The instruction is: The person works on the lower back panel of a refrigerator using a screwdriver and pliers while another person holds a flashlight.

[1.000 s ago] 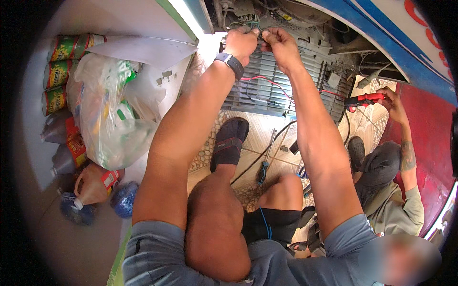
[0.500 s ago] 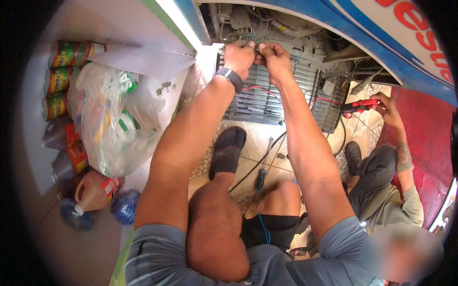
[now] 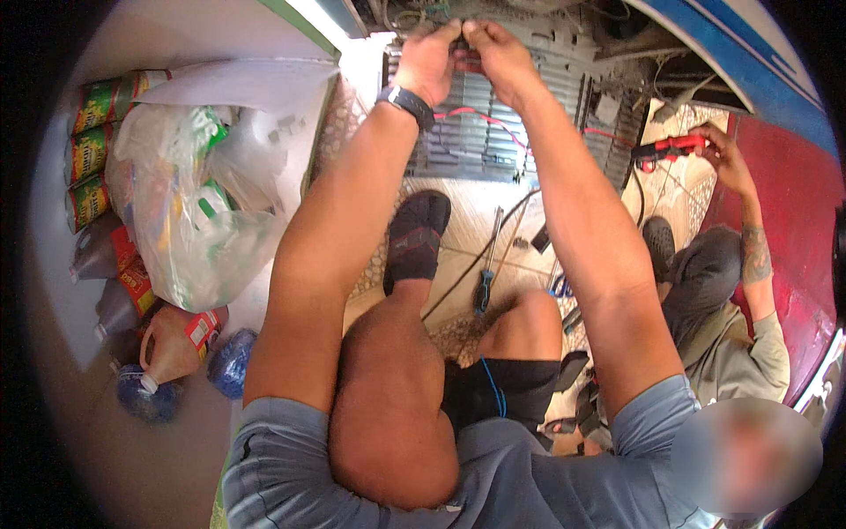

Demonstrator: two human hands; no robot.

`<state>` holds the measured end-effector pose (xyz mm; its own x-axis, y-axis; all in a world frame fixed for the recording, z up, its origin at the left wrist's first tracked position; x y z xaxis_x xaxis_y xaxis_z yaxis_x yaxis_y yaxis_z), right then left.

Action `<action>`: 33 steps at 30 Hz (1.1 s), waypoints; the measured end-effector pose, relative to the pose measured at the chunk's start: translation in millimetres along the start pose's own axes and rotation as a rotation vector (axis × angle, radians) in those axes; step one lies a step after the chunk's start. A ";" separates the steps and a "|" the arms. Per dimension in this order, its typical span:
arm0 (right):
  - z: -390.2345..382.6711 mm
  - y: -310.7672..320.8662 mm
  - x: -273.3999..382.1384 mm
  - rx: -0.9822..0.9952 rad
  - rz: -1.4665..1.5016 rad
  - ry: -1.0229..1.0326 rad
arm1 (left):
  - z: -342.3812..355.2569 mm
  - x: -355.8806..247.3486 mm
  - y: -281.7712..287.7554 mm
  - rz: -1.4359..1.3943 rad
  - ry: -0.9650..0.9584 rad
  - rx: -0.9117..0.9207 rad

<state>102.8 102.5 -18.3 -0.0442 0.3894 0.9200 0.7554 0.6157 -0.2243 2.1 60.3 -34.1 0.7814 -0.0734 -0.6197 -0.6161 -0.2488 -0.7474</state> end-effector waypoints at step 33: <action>-359.0 -68.1 -192.2 -0.091 -0.678 -0.539 | 0.6 -10.3 23.7 0.345 -0.178 0.098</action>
Point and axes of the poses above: each hand's wrist, its own z-axis towards the middle knuckle, its own y-axis out of the back of the hand, x = y × z, the point moved 7 cm from there along z, towards the middle knuckle, and after that the axes turned 14 degrees about x, right-handed, at the moved point
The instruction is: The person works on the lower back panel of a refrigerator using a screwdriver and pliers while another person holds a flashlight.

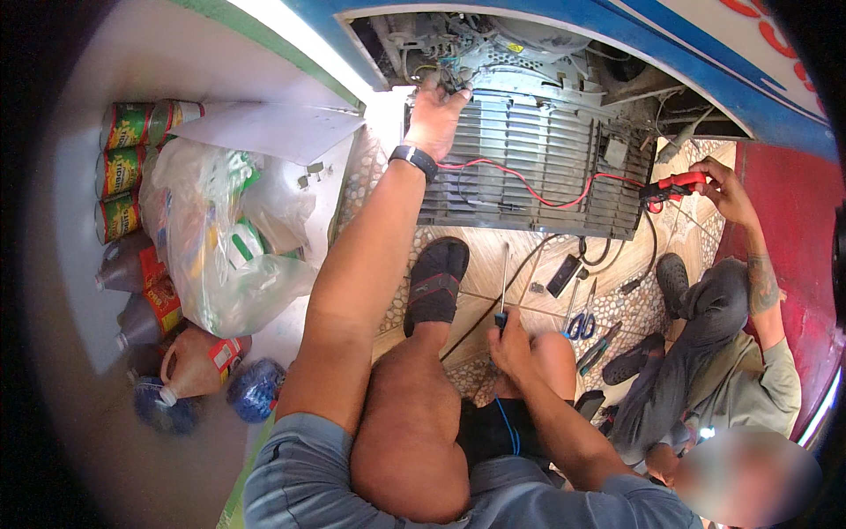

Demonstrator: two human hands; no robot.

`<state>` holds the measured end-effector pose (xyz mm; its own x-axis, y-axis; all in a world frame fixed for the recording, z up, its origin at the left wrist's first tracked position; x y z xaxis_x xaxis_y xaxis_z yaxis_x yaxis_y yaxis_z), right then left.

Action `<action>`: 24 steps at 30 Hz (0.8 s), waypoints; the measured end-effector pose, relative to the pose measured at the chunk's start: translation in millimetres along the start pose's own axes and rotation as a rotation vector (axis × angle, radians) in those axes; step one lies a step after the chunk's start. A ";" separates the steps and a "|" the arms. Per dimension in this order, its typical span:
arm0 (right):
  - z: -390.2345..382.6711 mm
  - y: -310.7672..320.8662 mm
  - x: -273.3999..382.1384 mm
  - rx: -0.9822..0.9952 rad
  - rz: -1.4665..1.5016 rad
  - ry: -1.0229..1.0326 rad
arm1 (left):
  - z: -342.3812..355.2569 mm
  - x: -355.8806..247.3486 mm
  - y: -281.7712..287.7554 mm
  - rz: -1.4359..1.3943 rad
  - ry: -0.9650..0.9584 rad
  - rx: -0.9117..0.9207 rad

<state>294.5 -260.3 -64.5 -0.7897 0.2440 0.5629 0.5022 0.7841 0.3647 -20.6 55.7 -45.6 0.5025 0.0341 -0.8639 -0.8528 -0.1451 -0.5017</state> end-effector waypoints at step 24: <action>68.8 213.1 267.1 -0.222 -0.371 0.534 | -1.1 -3.4 3.3 0.031 0.014 0.043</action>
Point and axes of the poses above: each hand's wrist, its own z-axis towards the middle knuckle, its own y-axis out of the back of the hand, x = y × z, the point moved 7 cm from there along z, towards the middle knuckle, and after that the axes turned 14 degrees about x, right-handed, at the moved point
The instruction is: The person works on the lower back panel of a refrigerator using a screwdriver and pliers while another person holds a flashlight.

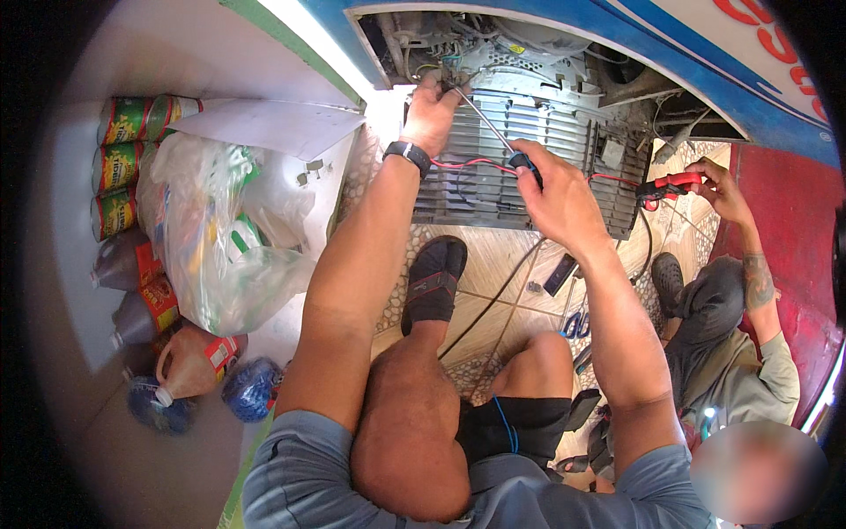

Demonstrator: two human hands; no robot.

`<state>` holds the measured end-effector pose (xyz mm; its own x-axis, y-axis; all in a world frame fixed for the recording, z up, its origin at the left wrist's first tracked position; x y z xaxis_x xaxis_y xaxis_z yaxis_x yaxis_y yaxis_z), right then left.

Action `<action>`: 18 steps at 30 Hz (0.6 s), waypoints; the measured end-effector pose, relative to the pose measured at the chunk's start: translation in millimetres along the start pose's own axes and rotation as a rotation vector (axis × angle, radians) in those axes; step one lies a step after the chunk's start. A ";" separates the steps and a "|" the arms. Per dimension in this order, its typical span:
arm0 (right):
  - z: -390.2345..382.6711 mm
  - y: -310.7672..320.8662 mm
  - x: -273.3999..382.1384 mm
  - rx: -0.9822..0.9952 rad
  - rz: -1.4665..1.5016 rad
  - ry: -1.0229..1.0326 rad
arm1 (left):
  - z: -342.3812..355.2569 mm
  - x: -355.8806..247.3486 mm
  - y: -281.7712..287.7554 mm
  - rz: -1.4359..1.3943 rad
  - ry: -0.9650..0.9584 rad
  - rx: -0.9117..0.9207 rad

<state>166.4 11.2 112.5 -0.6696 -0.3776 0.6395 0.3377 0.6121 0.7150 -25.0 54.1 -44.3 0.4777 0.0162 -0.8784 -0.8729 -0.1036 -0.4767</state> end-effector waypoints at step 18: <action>25.6 -2.6 0.7 0.121 -0.086 0.098 | 1.0 -4.2 19.0 1.428 0.299 0.158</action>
Point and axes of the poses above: each hand's wrist, its own z-axis towards the middle knuckle, its own y-axis out of the back of the hand, x = y × z, the point moved 7 cm from there along z, towards the middle knuckle, and after that the axes turned 14 degrees about x, right-handed, at the moved point
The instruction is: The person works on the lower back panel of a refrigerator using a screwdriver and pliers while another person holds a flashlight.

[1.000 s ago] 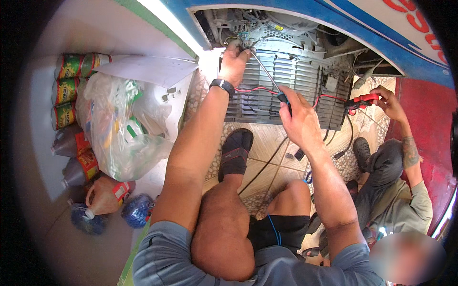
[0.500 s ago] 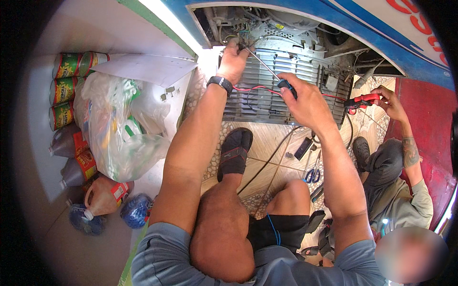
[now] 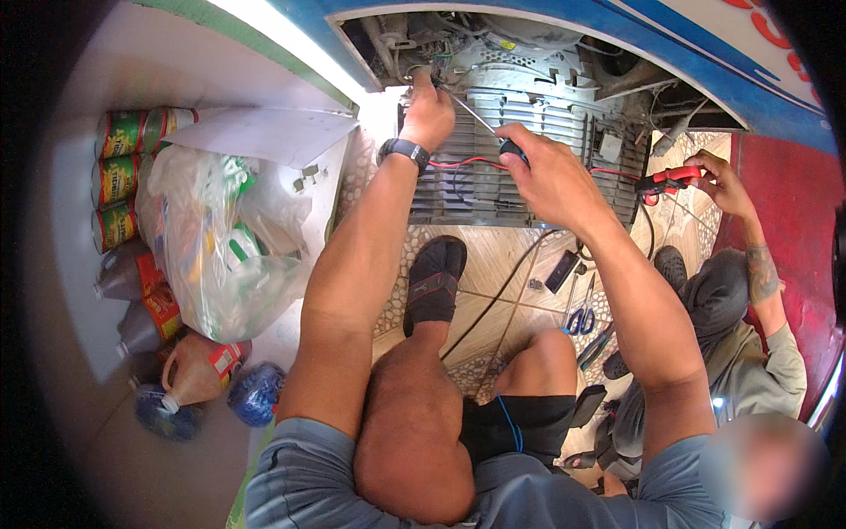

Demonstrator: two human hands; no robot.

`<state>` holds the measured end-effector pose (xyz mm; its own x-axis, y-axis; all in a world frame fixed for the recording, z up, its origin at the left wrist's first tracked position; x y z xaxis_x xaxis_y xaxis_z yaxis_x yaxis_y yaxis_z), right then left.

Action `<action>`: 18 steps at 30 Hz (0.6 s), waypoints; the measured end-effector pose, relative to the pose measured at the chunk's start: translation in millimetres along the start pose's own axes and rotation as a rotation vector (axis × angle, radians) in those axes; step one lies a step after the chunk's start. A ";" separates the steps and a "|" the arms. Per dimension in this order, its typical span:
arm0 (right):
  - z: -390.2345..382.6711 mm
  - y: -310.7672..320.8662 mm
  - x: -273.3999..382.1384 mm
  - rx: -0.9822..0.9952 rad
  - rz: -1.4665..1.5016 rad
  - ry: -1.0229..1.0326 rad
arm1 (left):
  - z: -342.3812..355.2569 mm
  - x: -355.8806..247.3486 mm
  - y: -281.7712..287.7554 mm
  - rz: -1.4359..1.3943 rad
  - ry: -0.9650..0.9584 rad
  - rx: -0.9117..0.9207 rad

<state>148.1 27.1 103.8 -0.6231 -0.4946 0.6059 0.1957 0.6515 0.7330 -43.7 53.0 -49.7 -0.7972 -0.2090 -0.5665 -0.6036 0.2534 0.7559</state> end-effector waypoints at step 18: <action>-5.0 -10.3 -22.2 0.194 0.402 -0.231 | -17.3 -36.9 12.3 -0.403 0.035 -0.164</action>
<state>163.8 28.5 84.3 -0.6833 -0.0563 0.7280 0.3239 0.8702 0.3712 -21.5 47.5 -13.8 -0.4954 -0.2928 -0.8178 -0.8541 -0.0074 0.5201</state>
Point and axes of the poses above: each hand's wrist, its own z-axis towards the middle knuckle, its own y-axis out of the back of the hand, x = y × z, the point moved 7 cm from there along z, towards the middle knuckle, and after that the axes turned 14 degrees about x, right-handed, at the moved point
